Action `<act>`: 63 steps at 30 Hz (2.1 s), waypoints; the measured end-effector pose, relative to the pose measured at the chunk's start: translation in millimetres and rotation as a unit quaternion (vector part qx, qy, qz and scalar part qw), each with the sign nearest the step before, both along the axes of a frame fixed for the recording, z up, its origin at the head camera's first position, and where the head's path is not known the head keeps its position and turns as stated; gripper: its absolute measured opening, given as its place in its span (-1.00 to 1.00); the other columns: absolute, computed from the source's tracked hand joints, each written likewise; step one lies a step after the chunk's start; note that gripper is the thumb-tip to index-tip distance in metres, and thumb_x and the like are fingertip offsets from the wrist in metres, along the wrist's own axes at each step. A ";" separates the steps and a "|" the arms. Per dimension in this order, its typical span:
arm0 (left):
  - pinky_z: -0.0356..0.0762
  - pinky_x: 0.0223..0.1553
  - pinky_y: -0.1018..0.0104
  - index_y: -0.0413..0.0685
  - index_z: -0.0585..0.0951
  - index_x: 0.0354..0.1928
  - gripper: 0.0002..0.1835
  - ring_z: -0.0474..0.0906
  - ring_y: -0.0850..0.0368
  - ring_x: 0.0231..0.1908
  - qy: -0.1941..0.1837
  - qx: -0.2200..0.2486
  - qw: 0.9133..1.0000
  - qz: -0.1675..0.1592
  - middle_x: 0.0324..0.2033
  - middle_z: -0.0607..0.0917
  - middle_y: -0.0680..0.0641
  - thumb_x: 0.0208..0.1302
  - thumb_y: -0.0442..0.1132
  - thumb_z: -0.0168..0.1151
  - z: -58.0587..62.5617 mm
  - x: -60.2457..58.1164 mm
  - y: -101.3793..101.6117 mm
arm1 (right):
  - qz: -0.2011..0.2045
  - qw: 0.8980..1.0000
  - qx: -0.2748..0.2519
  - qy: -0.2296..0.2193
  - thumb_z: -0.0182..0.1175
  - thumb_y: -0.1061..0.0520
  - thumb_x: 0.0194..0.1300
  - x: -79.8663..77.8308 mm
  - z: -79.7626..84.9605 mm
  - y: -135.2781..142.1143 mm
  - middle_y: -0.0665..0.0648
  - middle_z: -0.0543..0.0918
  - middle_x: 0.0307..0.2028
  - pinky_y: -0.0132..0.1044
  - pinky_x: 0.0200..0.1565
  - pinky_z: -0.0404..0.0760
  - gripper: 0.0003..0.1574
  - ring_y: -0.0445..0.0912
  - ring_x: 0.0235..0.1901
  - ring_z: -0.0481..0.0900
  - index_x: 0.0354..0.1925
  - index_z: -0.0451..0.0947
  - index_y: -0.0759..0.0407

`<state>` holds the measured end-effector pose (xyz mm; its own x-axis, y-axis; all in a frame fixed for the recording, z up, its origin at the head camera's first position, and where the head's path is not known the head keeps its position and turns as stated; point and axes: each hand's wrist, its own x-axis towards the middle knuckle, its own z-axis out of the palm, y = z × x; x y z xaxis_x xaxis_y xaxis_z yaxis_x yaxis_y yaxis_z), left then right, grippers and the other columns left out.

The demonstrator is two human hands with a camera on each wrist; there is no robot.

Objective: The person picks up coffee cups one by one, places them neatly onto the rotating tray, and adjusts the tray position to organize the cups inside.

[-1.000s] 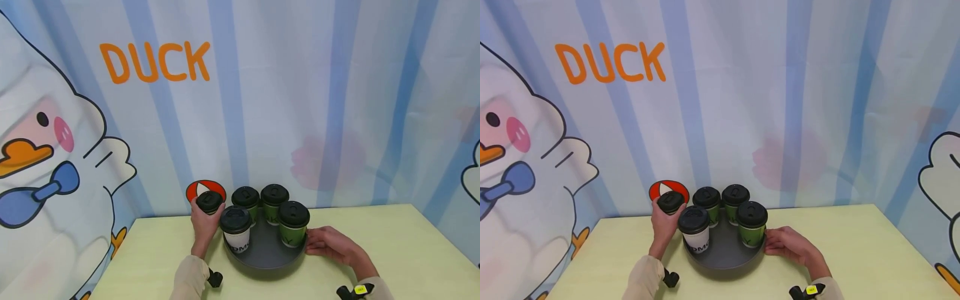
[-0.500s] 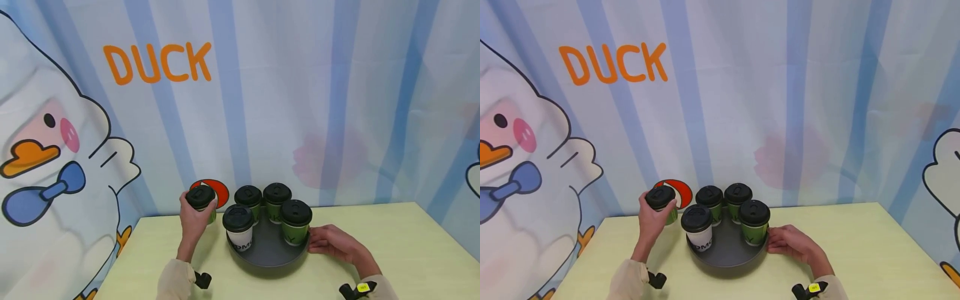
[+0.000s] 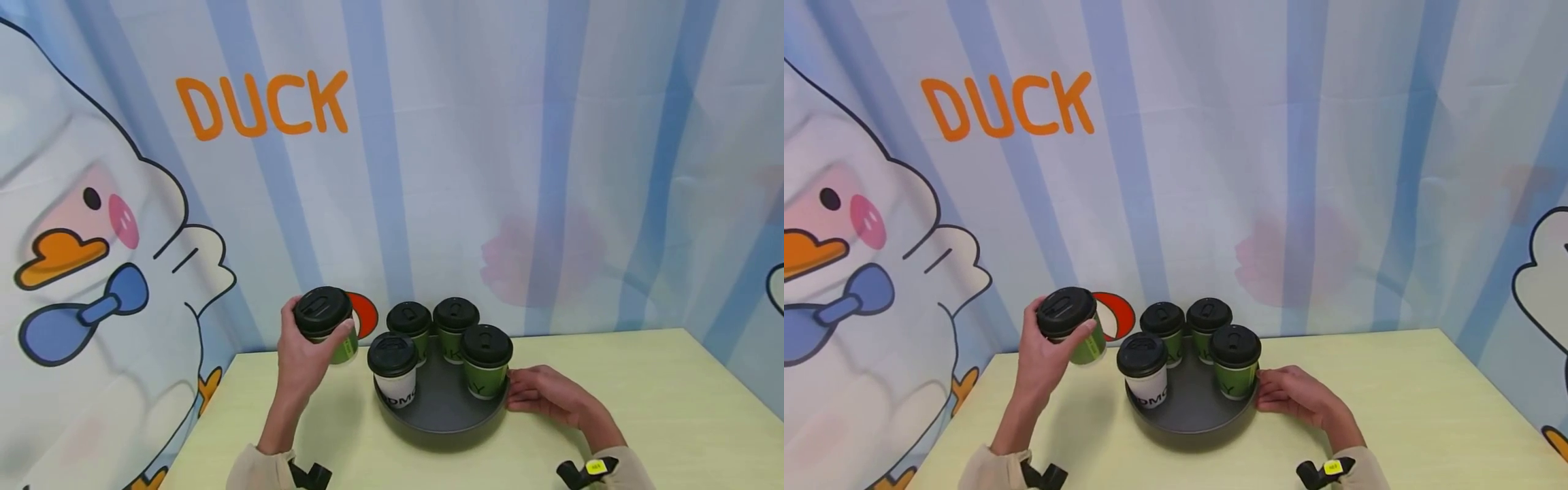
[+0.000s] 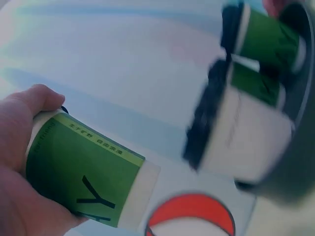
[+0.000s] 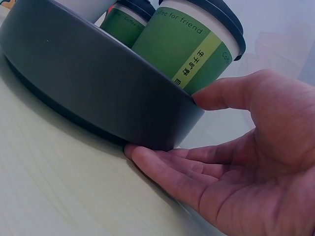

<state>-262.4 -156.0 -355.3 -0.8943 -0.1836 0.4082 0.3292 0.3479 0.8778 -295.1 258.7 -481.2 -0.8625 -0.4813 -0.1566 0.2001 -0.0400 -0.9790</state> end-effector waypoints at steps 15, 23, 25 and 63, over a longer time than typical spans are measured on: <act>0.53 0.26 -0.02 0.00 0.29 0.44 -0.12 0.57 0.10 0.17 0.049 0.051 0.988 -0.139 0.19 0.64 0.00 0.14 -0.10 0.58 -5.4 42.0 86.4 | -0.004 1.000 0.000 -0.003 0.03 0.06 0.61 -0.1 -0.8 0.8 0.29 0.70 -0.13 -0.13 0.07 0.72 -0.44 -0.04 -0.15 0.74 0.15 0.46 0.62; 0.51 0.25 -0.06 -0.01 0.27 0.46 -0.04 0.53 0.07 0.17 0.013 0.015 0.990 -0.138 0.17 0.60 0.01 0.10 0.05 0.59 -41.8 40.3 120.8 | -0.003 1.000 0.007 -0.006 0.04 0.05 0.61 -1.8 1.3 -1.5 0.29 0.70 -0.11 -0.14 0.08 0.71 -0.41 -0.04 -0.13 0.73 0.20 0.44 0.62; 0.49 0.24 -0.09 -0.01 0.27 0.46 -0.03 0.53 0.05 0.17 0.006 -0.001 0.991 -0.133 0.17 0.59 0.00 0.09 0.07 0.58 -50.2 39.6 126.1 | -0.006 1.000 0.008 -0.007 0.03 0.06 0.61 -2.4 1.6 -1.8 0.29 0.71 -0.11 -0.15 0.07 0.72 -0.42 -0.05 -0.14 0.74 0.20 0.44 0.62; 0.48 0.25 -0.19 -0.11 0.22 0.46 0.01 0.47 -0.11 0.23 -0.058 -0.056 0.992 -0.092 0.26 0.49 -0.19 0.10 0.13 0.54 -102.6 28.4 145.1 | -0.008 1.000 0.016 -0.006 0.03 0.04 0.62 -2.2 -0.9 0.9 0.30 0.71 -0.07 -0.14 0.08 0.71 -0.37 -0.03 -0.12 0.74 0.24 0.42 0.63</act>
